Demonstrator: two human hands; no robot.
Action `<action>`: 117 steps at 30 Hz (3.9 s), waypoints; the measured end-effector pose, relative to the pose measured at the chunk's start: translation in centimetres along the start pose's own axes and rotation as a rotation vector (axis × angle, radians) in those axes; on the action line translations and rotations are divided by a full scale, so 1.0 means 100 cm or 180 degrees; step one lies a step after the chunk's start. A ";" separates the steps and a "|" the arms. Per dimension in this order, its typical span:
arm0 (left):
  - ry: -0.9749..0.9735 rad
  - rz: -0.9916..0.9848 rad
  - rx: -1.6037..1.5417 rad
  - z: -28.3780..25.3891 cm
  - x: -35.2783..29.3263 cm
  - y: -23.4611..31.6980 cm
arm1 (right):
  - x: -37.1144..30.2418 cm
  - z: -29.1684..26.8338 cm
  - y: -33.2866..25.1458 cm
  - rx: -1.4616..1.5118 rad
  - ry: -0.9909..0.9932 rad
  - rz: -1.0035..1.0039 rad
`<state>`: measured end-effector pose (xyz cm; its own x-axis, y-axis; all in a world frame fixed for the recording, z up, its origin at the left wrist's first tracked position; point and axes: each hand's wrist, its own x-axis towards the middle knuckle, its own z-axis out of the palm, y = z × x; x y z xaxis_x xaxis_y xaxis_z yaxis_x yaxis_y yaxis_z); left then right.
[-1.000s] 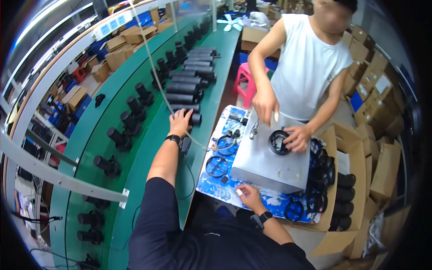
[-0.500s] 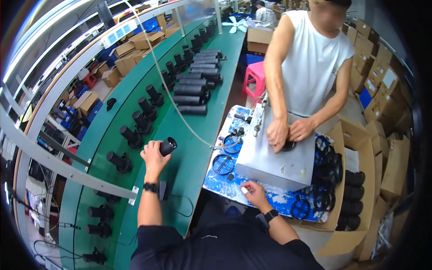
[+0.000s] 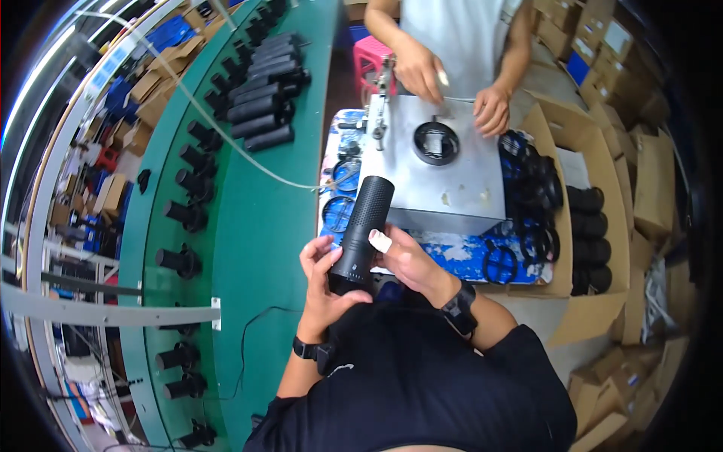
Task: The person picks up a black cylinder from the table, places it into a machine, and presses it down. They then remove the cylinder, fit a black cap onto the end, and place the assembled unit back onto the table.
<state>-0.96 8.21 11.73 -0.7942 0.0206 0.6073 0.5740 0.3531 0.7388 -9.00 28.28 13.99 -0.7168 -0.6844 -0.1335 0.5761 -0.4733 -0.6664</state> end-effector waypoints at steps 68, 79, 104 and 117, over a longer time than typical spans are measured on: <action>-0.0776 -0.0252 0.1833 0.031 0.245 -0.235 | 0.053 -0.108 -0.159 -0.5141 0.2603 -0.2233; -0.0303 -0.1010 0.1607 0.026 0.219 -0.153 | 0.050 -0.107 -0.159 -0.4914 0.2640 -0.2090; -0.0031 0.1870 0.0383 -0.059 0.031 0.069 | -0.013 0.073 -0.021 -0.5165 -0.0636 -0.5121; 0.0444 -0.0758 0.1473 -0.110 0.019 0.005 | 0.053 0.013 0.040 -0.4215 -0.0285 -0.2505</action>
<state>-0.03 -1.87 16.48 -0.8397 -0.2236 0.4949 0.2085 0.7088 0.6739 -9.97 22.05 11.58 -0.6090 -0.5589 0.5628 -0.7080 0.0630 -0.7034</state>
